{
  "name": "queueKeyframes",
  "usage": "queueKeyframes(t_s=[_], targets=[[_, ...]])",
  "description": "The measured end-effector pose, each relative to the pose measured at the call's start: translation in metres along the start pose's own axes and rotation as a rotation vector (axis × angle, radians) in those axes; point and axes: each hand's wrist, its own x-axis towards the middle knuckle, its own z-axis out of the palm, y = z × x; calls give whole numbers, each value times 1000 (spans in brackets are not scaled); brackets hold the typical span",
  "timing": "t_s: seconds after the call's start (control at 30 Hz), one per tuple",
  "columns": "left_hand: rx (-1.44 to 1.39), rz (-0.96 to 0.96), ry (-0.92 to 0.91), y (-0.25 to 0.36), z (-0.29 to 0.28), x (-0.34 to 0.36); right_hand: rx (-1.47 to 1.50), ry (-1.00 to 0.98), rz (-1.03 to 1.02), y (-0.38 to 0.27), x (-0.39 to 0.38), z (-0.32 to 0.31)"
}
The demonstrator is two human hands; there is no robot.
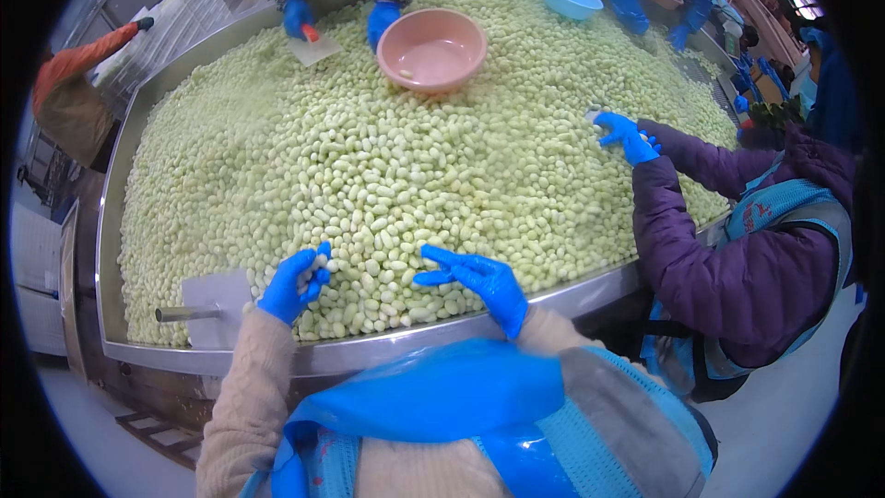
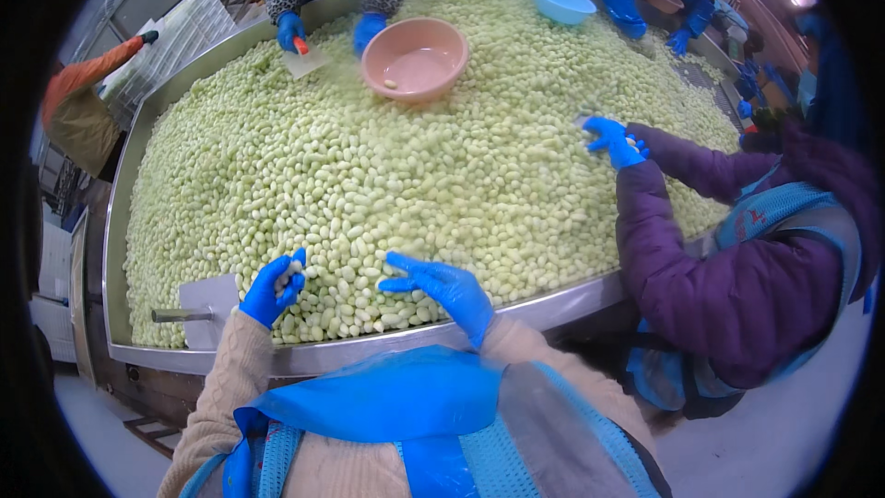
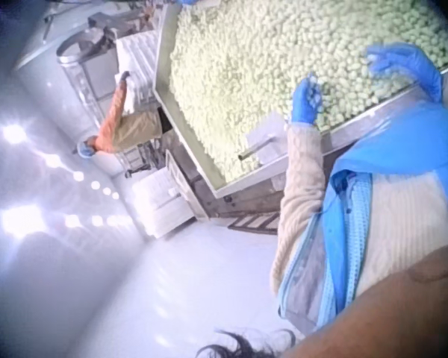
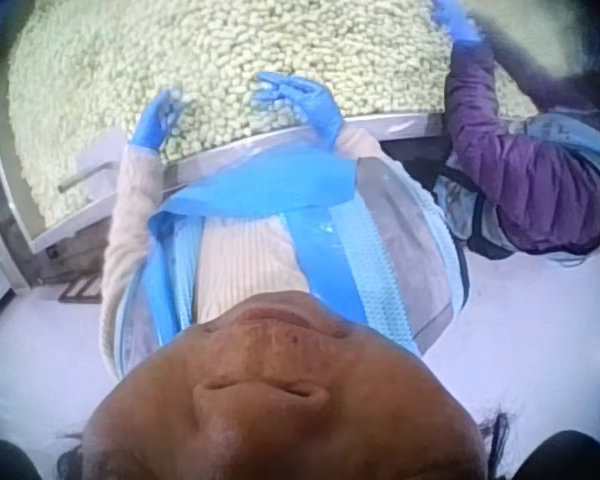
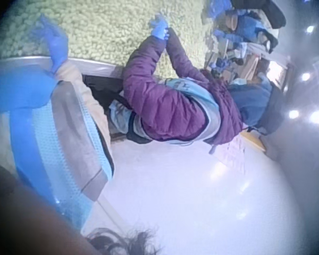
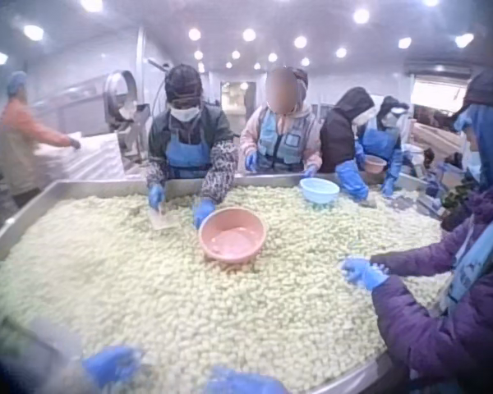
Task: The person sorts pale green food items in a large rotating metal bowl, using gloved hands and a metal scraper to move and inspect the items. Other workers are visible nearby performing similar tasks.
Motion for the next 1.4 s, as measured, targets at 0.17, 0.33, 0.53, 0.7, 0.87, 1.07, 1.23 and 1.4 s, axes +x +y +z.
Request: queueKeyframes(t_s=[0.17, 0.33, 0.53, 0.7, 0.87, 1.07, 1.23, 1.4], targets=[[-153, 54, -32, -12, 33, 22, -28, -21, -32, -3, 14, -2], [-24, 0, -162, -13, 108, 23, -33, 8, -108, 26, 35, -6], [160, 41, -213, -22, 151, 34, -53, 94, 27, 45, 55, -7], [215, 96, -118, -25, 172, 32, -175, 12, 102, 36, 54, -21], [29, 34, -285, -15, 164, 46, -251, 20, -14, 20, 64, -34], [-146, -36, -398, -9, 175, 43, -469, 12, -315, 22, 74, -45], [-227, -49, -414, -17, 173, 42, -596, 84, -566, 24, 77, -47], [-284, -22, -471, -22, 179, 43, -655, 43, -640, 12, 76, -56]])
